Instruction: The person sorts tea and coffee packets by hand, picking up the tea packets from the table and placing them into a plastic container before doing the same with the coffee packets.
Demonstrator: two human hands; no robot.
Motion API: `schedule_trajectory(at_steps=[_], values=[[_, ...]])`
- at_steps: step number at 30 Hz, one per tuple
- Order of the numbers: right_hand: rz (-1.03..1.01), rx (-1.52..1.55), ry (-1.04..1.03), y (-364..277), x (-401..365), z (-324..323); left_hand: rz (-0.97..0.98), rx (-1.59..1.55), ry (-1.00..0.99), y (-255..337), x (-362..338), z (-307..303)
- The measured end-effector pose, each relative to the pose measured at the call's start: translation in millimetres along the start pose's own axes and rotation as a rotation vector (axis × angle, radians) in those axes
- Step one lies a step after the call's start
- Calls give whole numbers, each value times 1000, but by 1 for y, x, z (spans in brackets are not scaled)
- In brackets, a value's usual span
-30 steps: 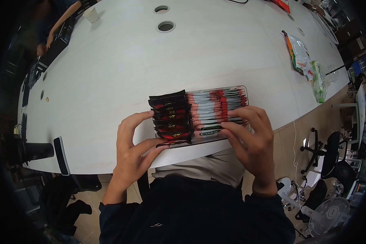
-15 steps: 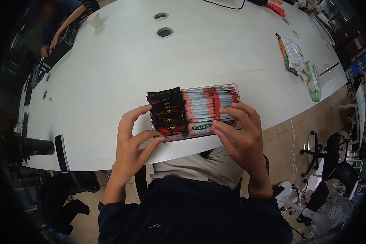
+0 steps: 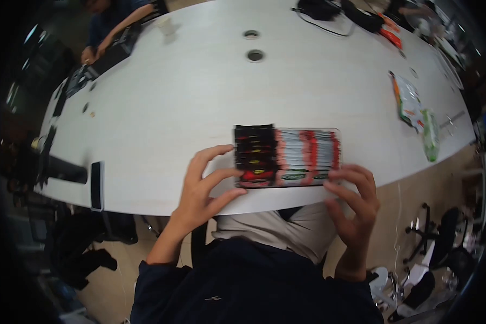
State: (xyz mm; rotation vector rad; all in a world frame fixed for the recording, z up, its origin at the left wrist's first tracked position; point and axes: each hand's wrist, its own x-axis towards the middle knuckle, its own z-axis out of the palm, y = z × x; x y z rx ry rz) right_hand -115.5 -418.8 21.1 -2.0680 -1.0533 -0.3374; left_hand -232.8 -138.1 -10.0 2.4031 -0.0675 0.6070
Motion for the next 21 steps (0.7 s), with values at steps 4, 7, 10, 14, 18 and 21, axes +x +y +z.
schedule_trajectory(at_steps=[4,7,10,14,18,21], values=[[-144,1492,-251,-41,3,27,-79,-59,128,-15,-25,-13],[-173,2072,-459,-88,-3,29,-241,20,340,-35,-50,-30],[-58,2336,-324,-147,3,7,-437,196,493,-72,-90,-63],[-18,2607,-271,-158,3,16,-570,601,533,-117,-152,-126],[43,2983,-655,-146,-17,44,-749,876,533,-147,-200,-165],[75,3094,-811,-142,-25,51,-841,901,521,-159,-217,-170]])
